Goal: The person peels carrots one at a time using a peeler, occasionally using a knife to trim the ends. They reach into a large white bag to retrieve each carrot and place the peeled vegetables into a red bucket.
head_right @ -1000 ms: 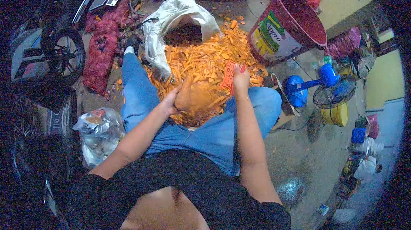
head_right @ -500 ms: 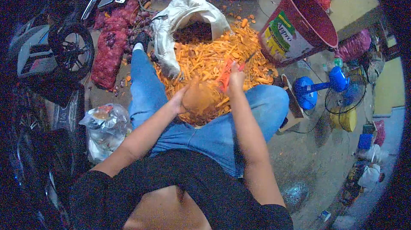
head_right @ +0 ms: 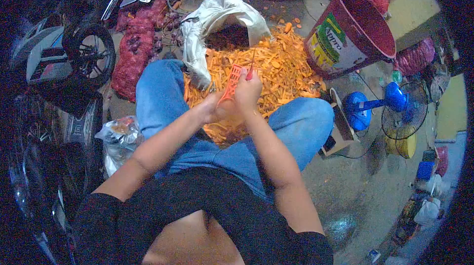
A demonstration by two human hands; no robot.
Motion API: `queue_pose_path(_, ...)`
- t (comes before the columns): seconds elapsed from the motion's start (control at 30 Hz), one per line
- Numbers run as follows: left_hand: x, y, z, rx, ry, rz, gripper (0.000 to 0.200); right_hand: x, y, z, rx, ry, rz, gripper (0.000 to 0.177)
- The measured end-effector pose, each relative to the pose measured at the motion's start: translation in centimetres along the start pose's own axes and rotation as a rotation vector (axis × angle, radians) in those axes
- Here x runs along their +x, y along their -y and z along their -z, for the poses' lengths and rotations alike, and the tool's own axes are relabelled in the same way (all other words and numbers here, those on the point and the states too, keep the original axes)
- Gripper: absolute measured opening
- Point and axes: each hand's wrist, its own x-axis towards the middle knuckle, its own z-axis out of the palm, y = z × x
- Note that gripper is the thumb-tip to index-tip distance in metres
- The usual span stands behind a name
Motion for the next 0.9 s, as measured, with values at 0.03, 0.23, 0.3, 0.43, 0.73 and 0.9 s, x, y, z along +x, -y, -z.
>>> queue_pose_path(0.03, 0.4, -0.3, 0.3, 0.077, 0.038, -0.041, 0.036, 1.1, -0.6, 0.1, 0.001, -0.005, 0.001, 0.028)
queue_pose_path(0.23, -2.2, -0.3, -2.4, 0.188, 0.061, -0.012, 0.037, 6.7, -4.7, 2.7, -0.052, -0.378, -0.224, 0.034)
queue_pose_path(0.3, -1.2, -0.1, -1.6, 0.104, 0.082, 0.019, 0.037, 7.0, -3.7, 3.4, -0.081, -0.440, -0.154, 0.037)
queue_pose_path(0.43, -3.7, -0.3, -2.6, 0.150, 0.214, 0.141, 0.040, 7.1, -3.9, 5.2, 0.010, -0.518, -0.253, 0.029)
queue_pose_path(0.73, -1.7, -1.9, -1.5, -0.100, 0.032, -0.055, 0.038, 5.1, -1.6, 4.3, 0.695, -0.221, -0.121, 0.017)
queue_pose_path(0.9, -1.2, -3.8, -1.6, -0.082, 0.014, -0.040, 0.036, 2.6, 0.3, 3.2, 0.734, 0.009, -0.179, 0.014)
